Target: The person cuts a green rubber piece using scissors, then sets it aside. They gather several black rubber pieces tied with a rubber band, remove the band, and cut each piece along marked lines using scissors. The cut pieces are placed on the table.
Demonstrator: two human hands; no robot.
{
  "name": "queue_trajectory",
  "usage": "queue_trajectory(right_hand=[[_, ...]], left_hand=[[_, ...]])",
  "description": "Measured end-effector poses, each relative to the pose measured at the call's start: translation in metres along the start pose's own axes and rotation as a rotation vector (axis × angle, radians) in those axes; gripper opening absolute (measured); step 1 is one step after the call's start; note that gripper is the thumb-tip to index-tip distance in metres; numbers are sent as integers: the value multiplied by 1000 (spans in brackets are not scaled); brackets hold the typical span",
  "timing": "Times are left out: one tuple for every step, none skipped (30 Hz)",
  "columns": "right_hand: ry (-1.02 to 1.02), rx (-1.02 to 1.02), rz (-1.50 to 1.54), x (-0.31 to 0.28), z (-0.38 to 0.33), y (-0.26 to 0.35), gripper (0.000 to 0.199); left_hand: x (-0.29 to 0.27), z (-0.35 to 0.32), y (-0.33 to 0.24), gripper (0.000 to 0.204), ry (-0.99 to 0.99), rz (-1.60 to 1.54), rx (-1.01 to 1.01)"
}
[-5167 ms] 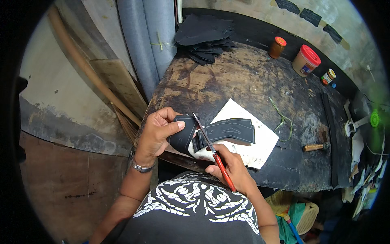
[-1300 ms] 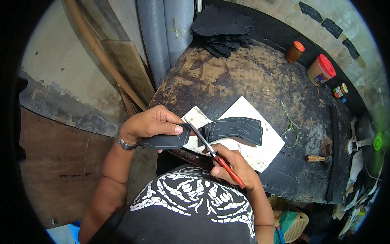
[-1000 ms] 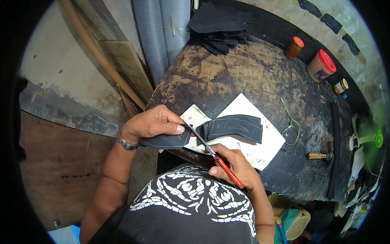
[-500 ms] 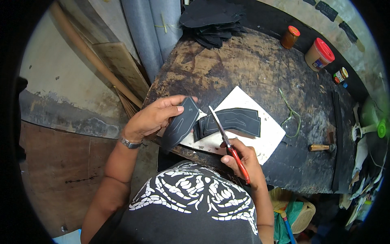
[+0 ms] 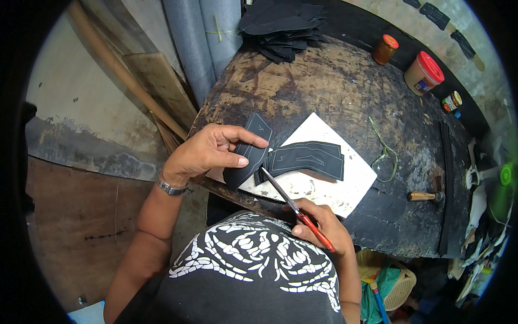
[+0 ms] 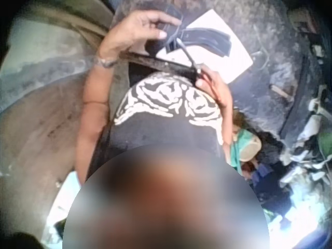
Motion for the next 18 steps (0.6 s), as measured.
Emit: queue_trajectory(right_hand=[[13, 7, -6, 2, 1, 0, 60], [16, 3, 3, 3, 2, 0, 60], [22, 2, 8, 4, 2, 1, 59], [24, 8, 14, 5, 3, 0, 58], [24, -16, 12, 5, 3, 3, 58], [20, -33, 11, 5, 4, 5, 57], [22, -40, 16, 6, 4, 6, 57], [24, -37, 10, 6, 4, 6, 56], [33, -25, 10, 7, 4, 5, 55], [37, -7, 11, 7, 3, 3, 54], [37, -15, 13, 7, 3, 4, 53], [32, -17, 16, 7, 3, 4, 52], [31, -9, 24, 7, 3, 4, 52], [29, -15, 17, 7, 3, 4, 51], [31, -11, 16, 7, 3, 4, 51], [33, 5, 15, 8, 3, 2, 51], [29, -8, 20, 8, 3, 3, 51], [26, -10, 25, 8, 4, 3, 51]], left_hand=[[-1, 0, 1, 39, -27, 17, -13], [1, -1, -1, 38, -26, 38, -4], [1, -1, -3, 38, -35, 62, 10], [2, -2, -3, 38, -27, 51, 7], [2, -2, -4, 38, -28, 43, 8], [1, -3, -6, 38, -27, 40, 21], [1, -3, -5, 38, -27, 38, 5], [0, -3, -4, 38, -25, 39, 2], [0, -3, -4, 38, -22, 40, -1], [-1, -2, -3, 39, -17, 63, -12], [-1, -2, -2, 39, -11, 86, -23], [0, -1, 0, 40, -5, 110, -34], [-1, -1, -1, 40, -7, 111, -24], [-1, -1, -2, 39, -7, 112, -15], [-1, -1, -3, 39, -8, 114, -5], [-1, -1, -1, 39, -7, 117, -27], [-1, -1, 0, 40, -5, 119, -50], [-1, -1, 1, 40, -3, 122, -72]])
Point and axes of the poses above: each hand's wrist, its own z-axis towards the middle knuckle, its own x-axis out of the palm, y = z × x, the point moved 9 cm from there along z, towards the middle knuckle, and after that the axes turned 12 degrees about -x, right-handed, at the moved point
